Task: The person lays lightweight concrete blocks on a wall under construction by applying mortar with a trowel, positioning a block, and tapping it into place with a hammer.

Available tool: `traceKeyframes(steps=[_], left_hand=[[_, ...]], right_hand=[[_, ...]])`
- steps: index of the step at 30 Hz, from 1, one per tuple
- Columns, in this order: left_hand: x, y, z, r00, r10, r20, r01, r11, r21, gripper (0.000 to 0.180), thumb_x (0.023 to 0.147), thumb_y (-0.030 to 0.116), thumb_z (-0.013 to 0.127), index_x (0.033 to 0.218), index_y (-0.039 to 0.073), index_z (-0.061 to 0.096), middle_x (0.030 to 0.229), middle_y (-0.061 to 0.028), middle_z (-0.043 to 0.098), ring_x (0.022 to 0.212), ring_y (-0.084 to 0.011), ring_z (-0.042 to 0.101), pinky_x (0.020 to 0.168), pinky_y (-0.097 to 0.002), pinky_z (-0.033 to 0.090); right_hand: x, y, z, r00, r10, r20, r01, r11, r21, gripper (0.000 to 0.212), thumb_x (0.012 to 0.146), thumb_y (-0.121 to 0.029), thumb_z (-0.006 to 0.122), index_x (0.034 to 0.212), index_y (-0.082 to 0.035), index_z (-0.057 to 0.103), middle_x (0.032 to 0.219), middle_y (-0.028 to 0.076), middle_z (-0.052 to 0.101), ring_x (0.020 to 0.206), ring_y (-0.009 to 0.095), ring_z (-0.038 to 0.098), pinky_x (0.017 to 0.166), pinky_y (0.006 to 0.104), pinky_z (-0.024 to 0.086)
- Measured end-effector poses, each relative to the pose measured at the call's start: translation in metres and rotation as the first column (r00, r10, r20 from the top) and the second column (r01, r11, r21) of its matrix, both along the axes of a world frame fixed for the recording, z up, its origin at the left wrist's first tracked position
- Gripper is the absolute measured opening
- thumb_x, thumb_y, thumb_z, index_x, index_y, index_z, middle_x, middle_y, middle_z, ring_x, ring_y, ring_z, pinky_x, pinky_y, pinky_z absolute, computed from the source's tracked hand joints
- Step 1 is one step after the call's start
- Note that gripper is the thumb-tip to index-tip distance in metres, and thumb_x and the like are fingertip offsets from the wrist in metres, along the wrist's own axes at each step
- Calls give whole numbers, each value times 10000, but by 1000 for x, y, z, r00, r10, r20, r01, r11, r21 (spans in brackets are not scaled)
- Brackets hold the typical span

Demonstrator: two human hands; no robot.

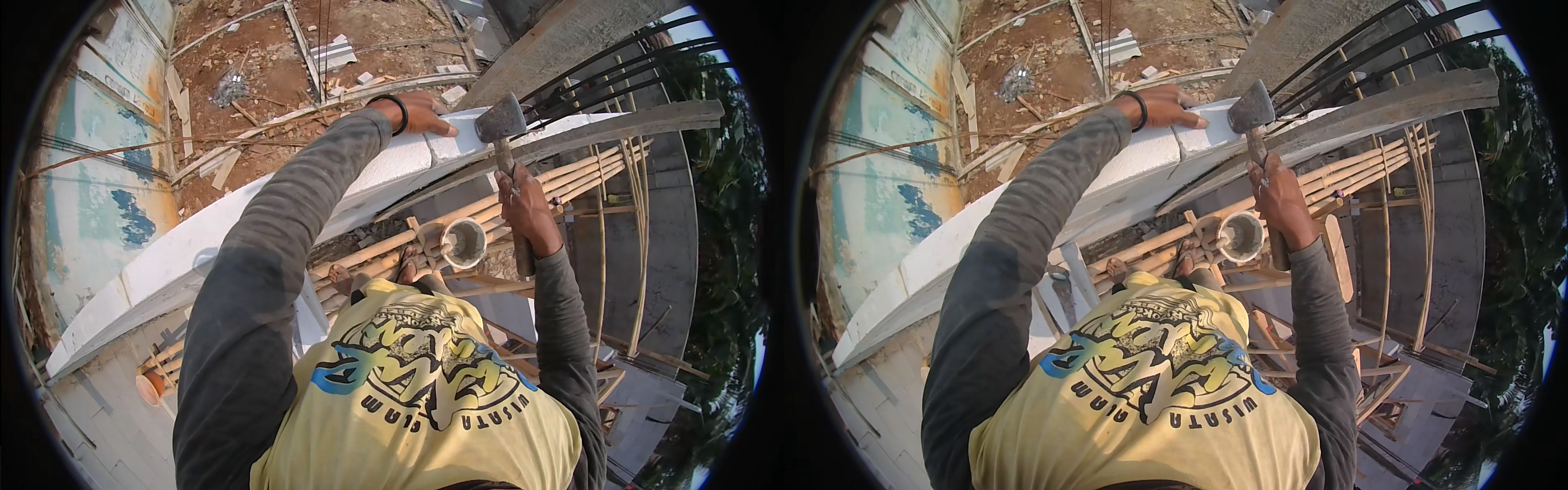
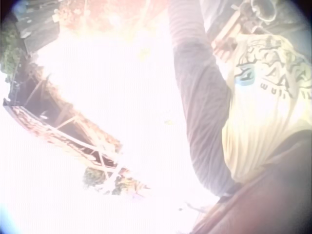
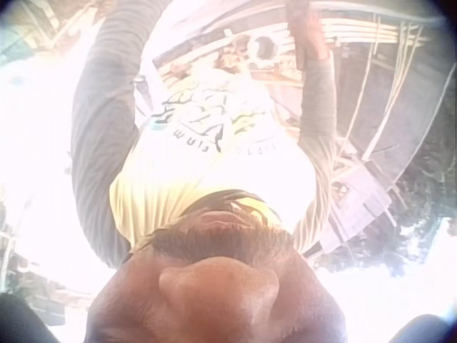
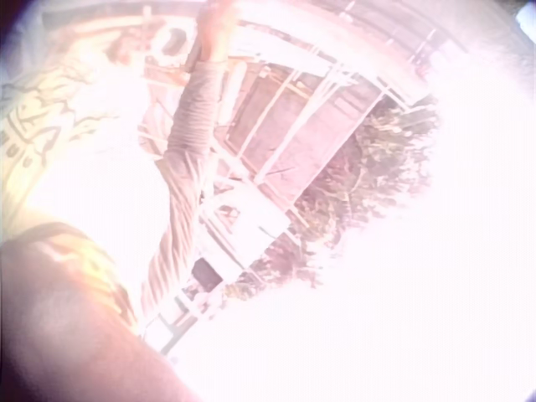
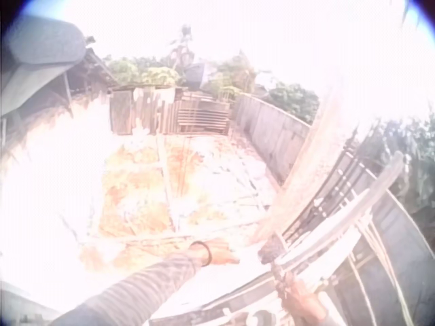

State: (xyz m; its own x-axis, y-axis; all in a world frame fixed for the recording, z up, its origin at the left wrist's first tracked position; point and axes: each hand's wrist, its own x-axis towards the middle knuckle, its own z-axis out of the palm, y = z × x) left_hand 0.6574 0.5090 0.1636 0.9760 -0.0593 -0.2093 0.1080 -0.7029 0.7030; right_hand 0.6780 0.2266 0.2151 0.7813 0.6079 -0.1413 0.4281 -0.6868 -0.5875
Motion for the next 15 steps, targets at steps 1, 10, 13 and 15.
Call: traceKeyframes(steps=[1,10,13,15], left_hand=[[0,0,-3,1000,12,13,-12,1000,14,727,816,593,675,1272,27,648,1282,-236,610,1204,-365,568,1006,-431,440],[-2,0,-5,999,52,11,-52,997,-55,722,812,581,689,1268,23,648,1259,-227,626,1196,-358,578,1001,-417,445],[-6,0,5,1000,-6,6,6,1000,-25,704,815,568,691,1267,29,650,1255,-221,632,1206,-353,575,1007,-409,444],[-3,2,0,1000,17,11,-17,1000,-11,712,812,579,684,1276,40,647,1263,-222,625,1208,-351,573,1014,-420,435]], right_hand=[[0,0,2,1000,2,-28,-3,1000,-23,320,1007,-259,545,930,39,457,627,257,577,510,367,616,472,462,450],[12,-8,-16,997,66,39,-67,998,18,315,1007,-260,533,929,35,453,674,285,587,578,425,624,513,485,467],[-1,1,-1,1000,9,-1,-9,998,57,329,1008,-266,529,930,42,444,668,281,591,563,415,629,483,468,485],[-6,6,3,1000,-6,-17,7,999,38,336,1008,-271,526,934,46,442,661,276,592,549,406,631,463,454,495]])
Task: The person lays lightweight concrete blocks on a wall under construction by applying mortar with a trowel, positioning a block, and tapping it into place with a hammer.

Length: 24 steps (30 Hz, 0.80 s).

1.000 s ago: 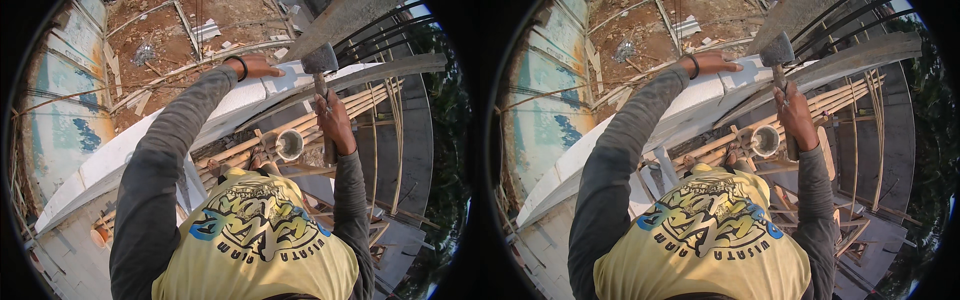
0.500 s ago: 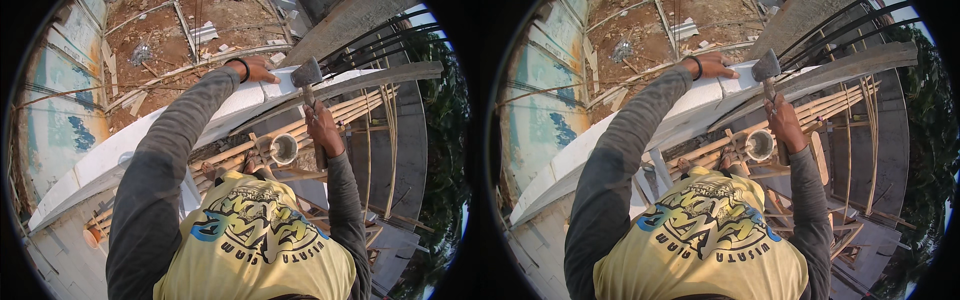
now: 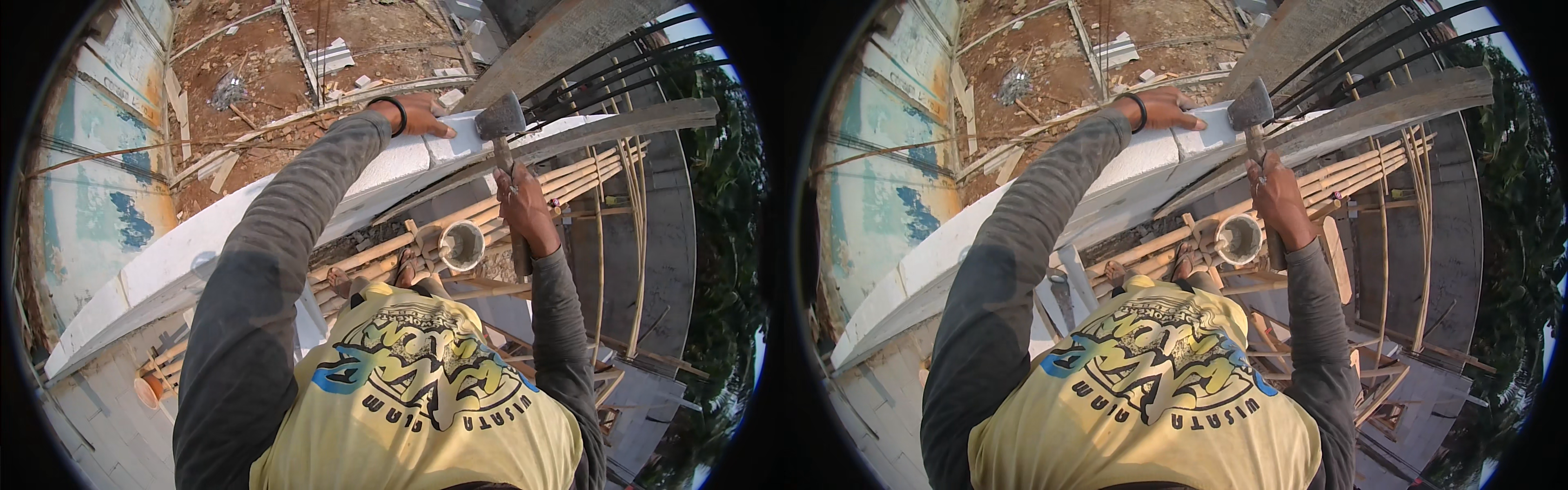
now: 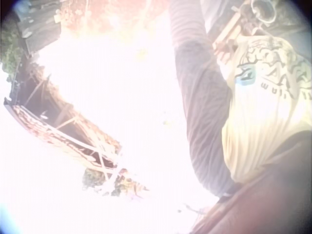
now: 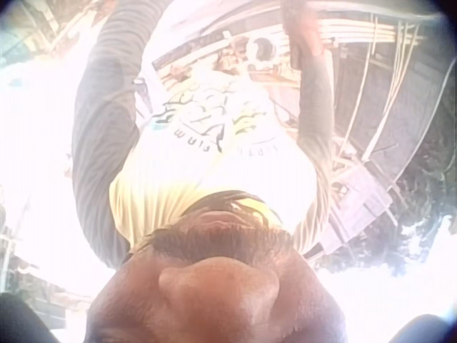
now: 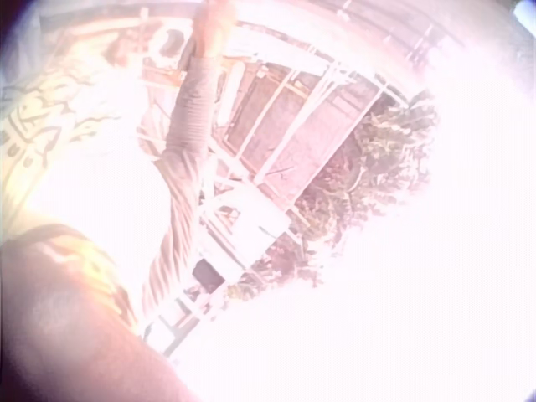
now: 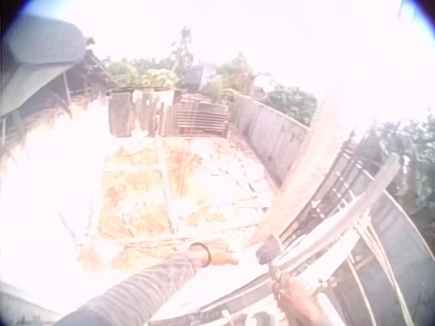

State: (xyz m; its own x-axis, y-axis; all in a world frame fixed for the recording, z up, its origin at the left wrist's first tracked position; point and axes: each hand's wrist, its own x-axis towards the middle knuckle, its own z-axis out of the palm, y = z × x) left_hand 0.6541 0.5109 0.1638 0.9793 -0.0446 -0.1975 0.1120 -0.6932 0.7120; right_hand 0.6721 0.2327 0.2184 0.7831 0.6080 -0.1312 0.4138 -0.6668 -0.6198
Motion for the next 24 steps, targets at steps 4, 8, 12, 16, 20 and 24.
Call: traceKeyframes(steps=[4,8,12,16,20,24], left_hand=[[-2,-2,5,999,-22,31,18,995,99,749,816,630,642,1299,57,633,1323,-223,582,1220,-353,557,1016,-454,424],[-8,7,21,990,-115,-83,122,989,85,767,823,673,600,1293,68,636,1330,-216,560,1213,-361,548,1003,-470,422],[-5,15,18,964,-113,-242,146,982,122,785,805,695,613,1262,59,651,1288,-212,570,1193,-367,549,997,-465,420],[-3,9,11,980,-78,-182,100,988,117,815,783,693,651,1270,40,645,1306,-227,556,1238,-373,521,1029,-465,406],[-11,2,31,971,-100,-215,116,991,65,870,811,686,631,1365,18,562,1421,-228,486,1355,-371,429,1122,-451,338],[-34,-2,56,991,106,-78,-113,989,-98,819,882,622,588,1402,-5,505,1458,-229,466,1368,-357,434,1140,-445,331]], right_hand=[[12,-5,-12,999,39,14,-38,997,-65,340,1008,-275,525,947,50,444,655,274,591,533,392,633,450,442,503],[10,-6,-5,998,7,-61,-8,1000,-13,327,1002,-264,534,959,50,454,676,298,595,596,450,630,517,491,503],[-1,-4,-7,978,115,172,-122,992,30,290,992,-233,541,970,46,466,742,327,604,717,523,599,615,558,469],[-9,-4,-15,948,214,234,-202,977,-75,269,988,-204,538,969,55,468,781,335,605,762,529,587,643,572,447],[-8,-9,-1,983,133,124,-132,991,-15,288,984,-222,558,993,56,483,773,331,606,770,524,590,657,558,444],[-17,-41,-9,987,36,159,-77,962,262,273,955,-206,585,1078,28,516,799,279,629,762,485,607,691,508,465]])
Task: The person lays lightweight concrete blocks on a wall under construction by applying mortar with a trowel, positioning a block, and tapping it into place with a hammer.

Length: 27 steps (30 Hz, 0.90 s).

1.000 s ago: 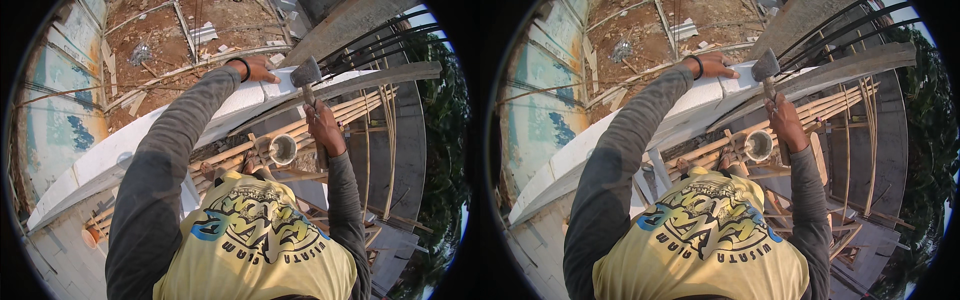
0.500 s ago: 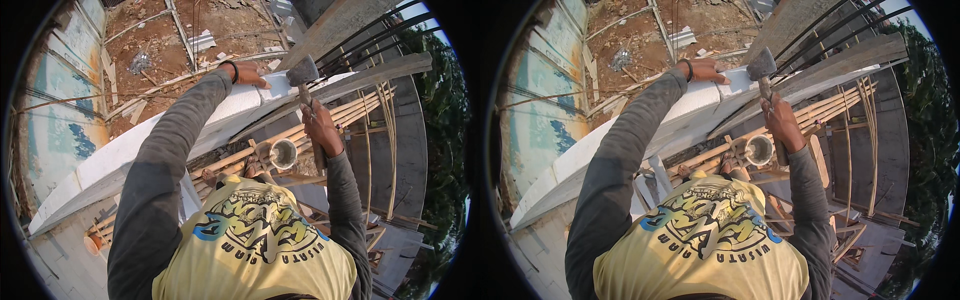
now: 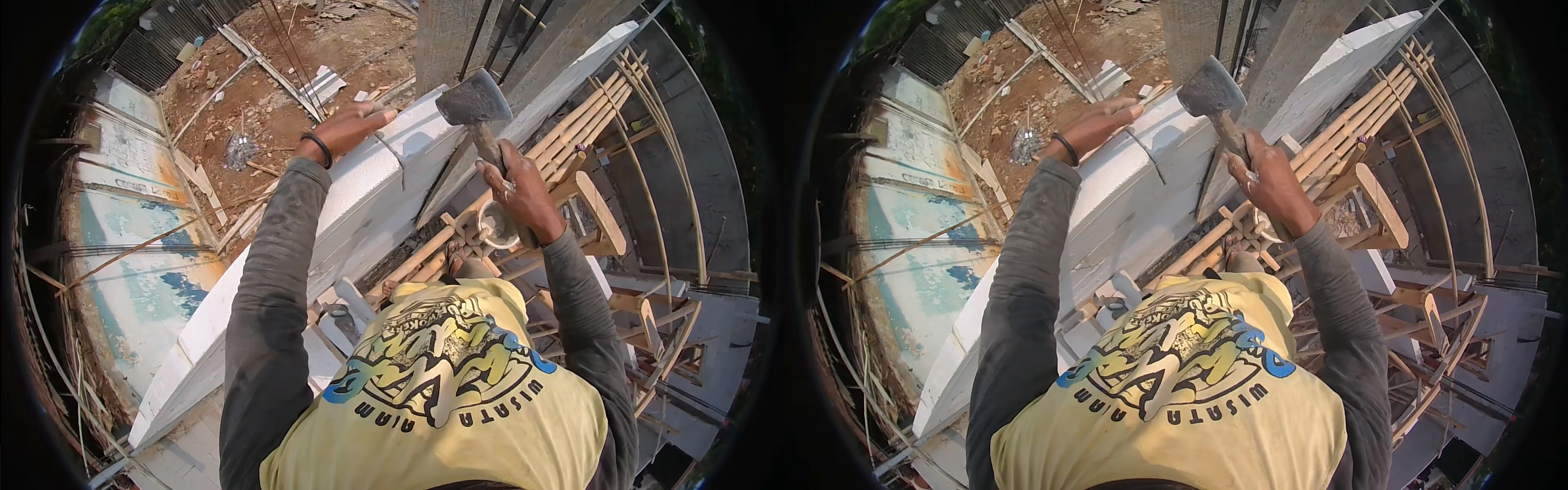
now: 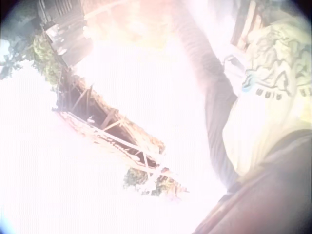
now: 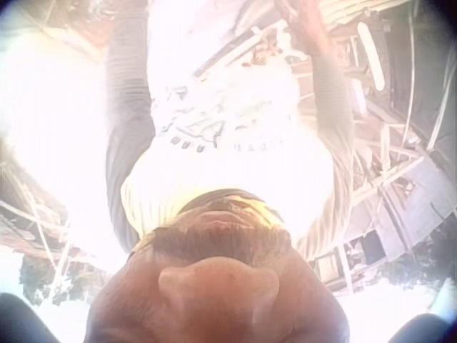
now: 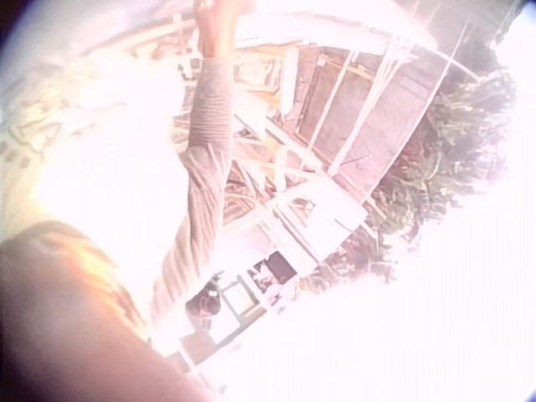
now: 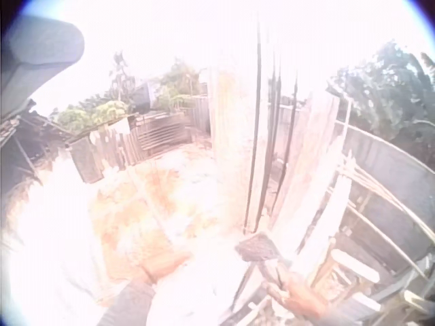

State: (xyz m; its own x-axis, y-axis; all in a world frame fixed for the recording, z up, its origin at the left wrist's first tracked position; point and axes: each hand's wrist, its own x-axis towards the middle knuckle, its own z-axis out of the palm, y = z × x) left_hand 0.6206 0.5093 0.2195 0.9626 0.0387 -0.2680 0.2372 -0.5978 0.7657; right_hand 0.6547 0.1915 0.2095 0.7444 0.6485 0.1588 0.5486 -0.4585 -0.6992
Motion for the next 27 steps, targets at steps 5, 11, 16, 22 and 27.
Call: traceKeyframes(steps=[5,11,16,22,27], left_hand=[[-120,-33,57,929,196,313,-18,870,-493,535,980,424,561,1249,-35,617,1315,-207,601,1250,-303,557,1069,-413,403],[-220,-99,-12,975,38,-218,-140,866,-479,328,992,275,578,1113,-11,684,1256,-158,652,1170,-263,600,1016,-379,445],[-265,-121,-95,812,351,-467,-555,712,-431,301,991,230,587,1179,1,635,1192,-84,658,1078,-144,590,934,-304,471],[-306,-148,-117,605,684,-407,-774,387,-501,454,985,257,592,1329,-26,498,1256,-86,599,1100,-161,580,948,-323,475],[-318,-185,-160,236,897,-373,-371,-272,-888,456,967,281,604,1298,-16,504,1213,-114,614,1044,-230,638,946,-405,517]], right_hand=[[-24,-79,-22,995,101,4,-101,992,73,280,854,-121,626,1098,12,588,849,222,646,755,395,631,715,438,496],[-37,-51,-73,805,492,-332,-540,839,-64,296,832,-127,630,1080,26,574,806,233,629,768,398,634,702,462,484],[-60,54,-105,505,784,-362,-840,543,4,363,823,-170,658,1097,47,559,884,257,649,905,432,637,801,489,490],[-128,153,-146,87,960,-265,-995,97,24,403,826,-176,671,1141,46,553,924,286,645,911,455,633,796,508,496],[-181,185,-160,-26,731,-682,-980,-152,-126,455,832,-227,695,1164,43,538,982,273,657,938,424,653,812,490,510]])
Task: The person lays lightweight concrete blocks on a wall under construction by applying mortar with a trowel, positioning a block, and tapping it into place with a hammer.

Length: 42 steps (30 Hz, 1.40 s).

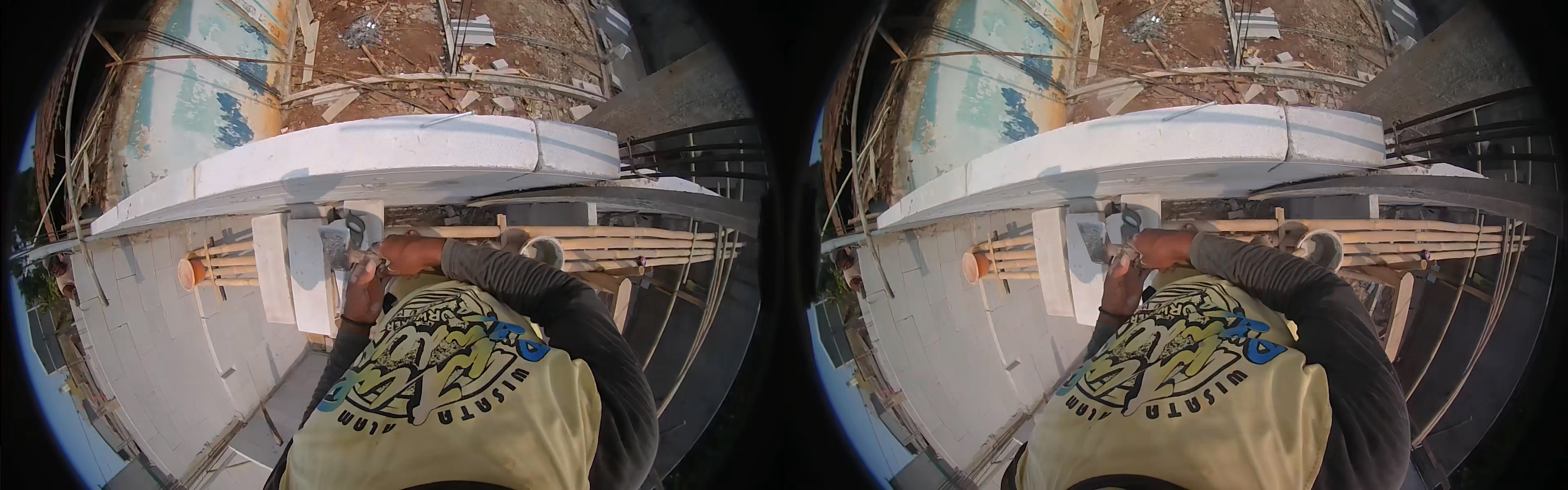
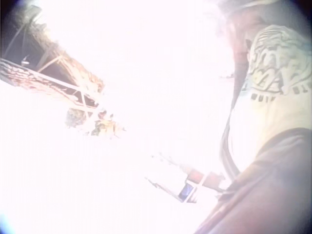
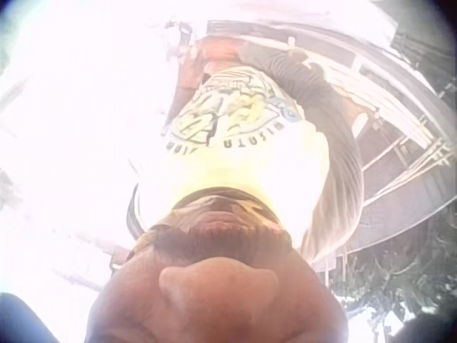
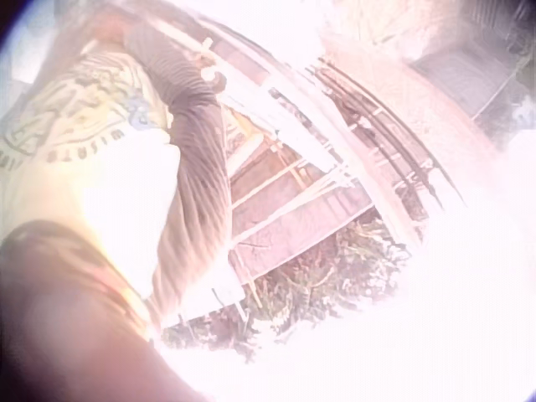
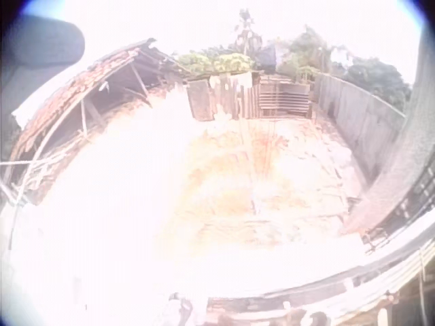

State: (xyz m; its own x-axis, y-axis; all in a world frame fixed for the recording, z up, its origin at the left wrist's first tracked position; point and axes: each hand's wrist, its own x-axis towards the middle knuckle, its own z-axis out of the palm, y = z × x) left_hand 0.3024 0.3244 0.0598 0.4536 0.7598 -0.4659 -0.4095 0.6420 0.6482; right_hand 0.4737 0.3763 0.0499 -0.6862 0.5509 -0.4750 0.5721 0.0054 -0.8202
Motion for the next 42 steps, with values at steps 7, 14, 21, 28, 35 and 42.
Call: traceKeyframes(steps=[7,14,21,28,35,42], left_hand=[[-14,-43,-134,841,540,17,-462,736,-495,290,935,290,659,993,6,669,899,-94,686,664,-244,661,583,-424,588],[-27,-36,-354,646,467,-603,-763,374,-528,323,929,384,646,820,81,611,673,-30,603,530,-170,581,502,-326,501],[-185,97,-487,-21,691,-722,-971,-186,-150,437,856,400,717,931,-28,677,845,-94,655,727,-211,602,674,-390,488],[-368,189,-568,-355,432,-829,-861,-496,110,588,966,468,504,1075,-94,634,1046,-250,677,908,-365,676,803,-444,528],[-422,161,-634,93,864,-495,-927,-106,-359,551,1033,452,349,1412,54,374,1286,-207,582,1111,-347,624,890,-474,562],[-275,82,-604,191,42,-981,-532,844,-67,316,949,281,461,1141,79,612,1090,-171,663,1007,-339,662,863,-457,556]], right_hand=[[-31,-41,-101,997,65,52,-59,993,-101,600,854,-348,710,1250,44,489,1037,262,660,994,393,654,835,464,500],[-59,-27,-156,988,-16,151,69,932,-355,473,941,-319,619,1271,7,522,905,153,649,773,239,656,663,354,518],[3,-36,-245,854,-360,375,514,692,-507,370,987,-199,526,1287,18,525,850,82,593,631,131,626,552,266,553],[84,-92,-303,662,-296,688,694,588,-415,356,947,-138,551,1270,11,553,817,96,608,619,156,645,531,295,568],[92,-100,-330,754,-169,635,405,880,-247,332,907,-189,575,1179,0,593,874,133,625,785,263,657,736,432,563],[103,-118,-341,327,210,921,-327,940,-98,315,855,-368,654,1034,-110,679,1050,167,631,1020,374,587,923,512,437]])
